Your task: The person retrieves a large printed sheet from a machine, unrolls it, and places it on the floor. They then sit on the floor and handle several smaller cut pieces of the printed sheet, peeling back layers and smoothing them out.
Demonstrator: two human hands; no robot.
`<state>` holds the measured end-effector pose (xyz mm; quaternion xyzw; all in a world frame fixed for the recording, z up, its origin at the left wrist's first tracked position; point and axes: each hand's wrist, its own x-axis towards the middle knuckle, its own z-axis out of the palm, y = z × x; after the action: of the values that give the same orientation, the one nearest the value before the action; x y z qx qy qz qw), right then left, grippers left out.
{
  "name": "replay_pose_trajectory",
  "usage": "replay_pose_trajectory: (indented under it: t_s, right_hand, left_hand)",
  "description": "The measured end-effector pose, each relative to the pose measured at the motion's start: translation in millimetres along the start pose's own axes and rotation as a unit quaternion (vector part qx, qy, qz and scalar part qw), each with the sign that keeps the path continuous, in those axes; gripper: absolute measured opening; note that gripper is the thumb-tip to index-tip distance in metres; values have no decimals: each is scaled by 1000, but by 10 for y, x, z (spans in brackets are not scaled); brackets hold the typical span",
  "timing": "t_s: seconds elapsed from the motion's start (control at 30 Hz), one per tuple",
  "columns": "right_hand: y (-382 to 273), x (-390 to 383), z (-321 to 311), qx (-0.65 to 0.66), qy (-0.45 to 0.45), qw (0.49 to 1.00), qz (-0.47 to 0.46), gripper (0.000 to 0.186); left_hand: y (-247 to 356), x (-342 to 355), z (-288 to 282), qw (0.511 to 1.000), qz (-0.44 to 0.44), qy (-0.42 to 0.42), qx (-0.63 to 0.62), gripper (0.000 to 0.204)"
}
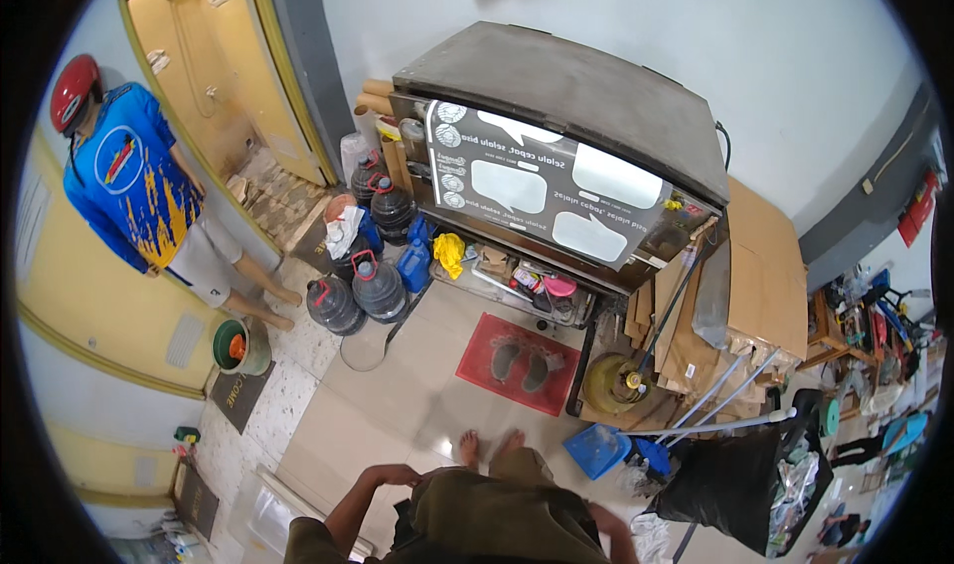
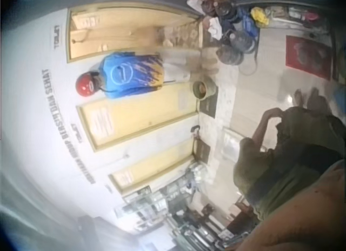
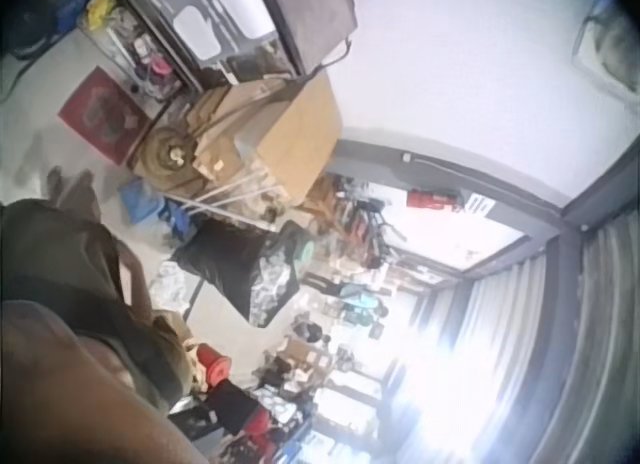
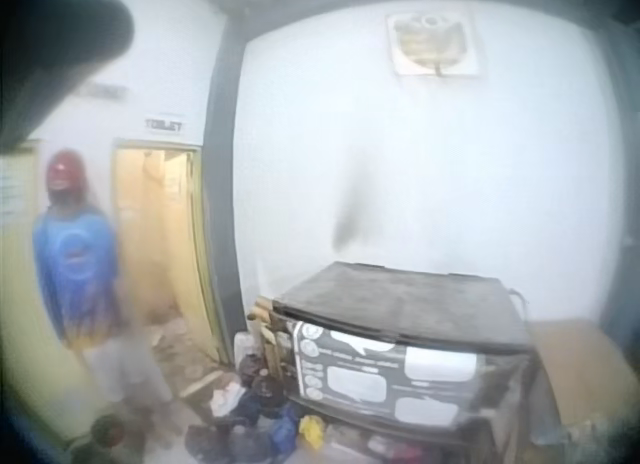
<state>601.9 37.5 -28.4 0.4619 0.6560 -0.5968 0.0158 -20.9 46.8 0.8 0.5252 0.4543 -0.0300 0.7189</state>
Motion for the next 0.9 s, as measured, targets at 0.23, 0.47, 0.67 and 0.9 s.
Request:
replay_pose_trajectory:
  t_s: [0.23,0.47,0.67,0.9]
  right_hand:
    - [-1498,1490,-2506,-301,197,920,-158,41]
    - [-3574,2252,-4557,219,572,778,-139,51]
    - [-3900,2455,-5284,451,597,615,-250,41]
    - [-3976,2330,-5227,595,549,513,-285,21]
  left_hand:
    - [1616,615,-2598,900,146,286,296,58]
    - [3911,66,-5067,743,280,602,86,41]
    - [4268,134,-6313,634,295,714,-26,50]
    - [4522,322,-6188,597,255,722,-239,55]
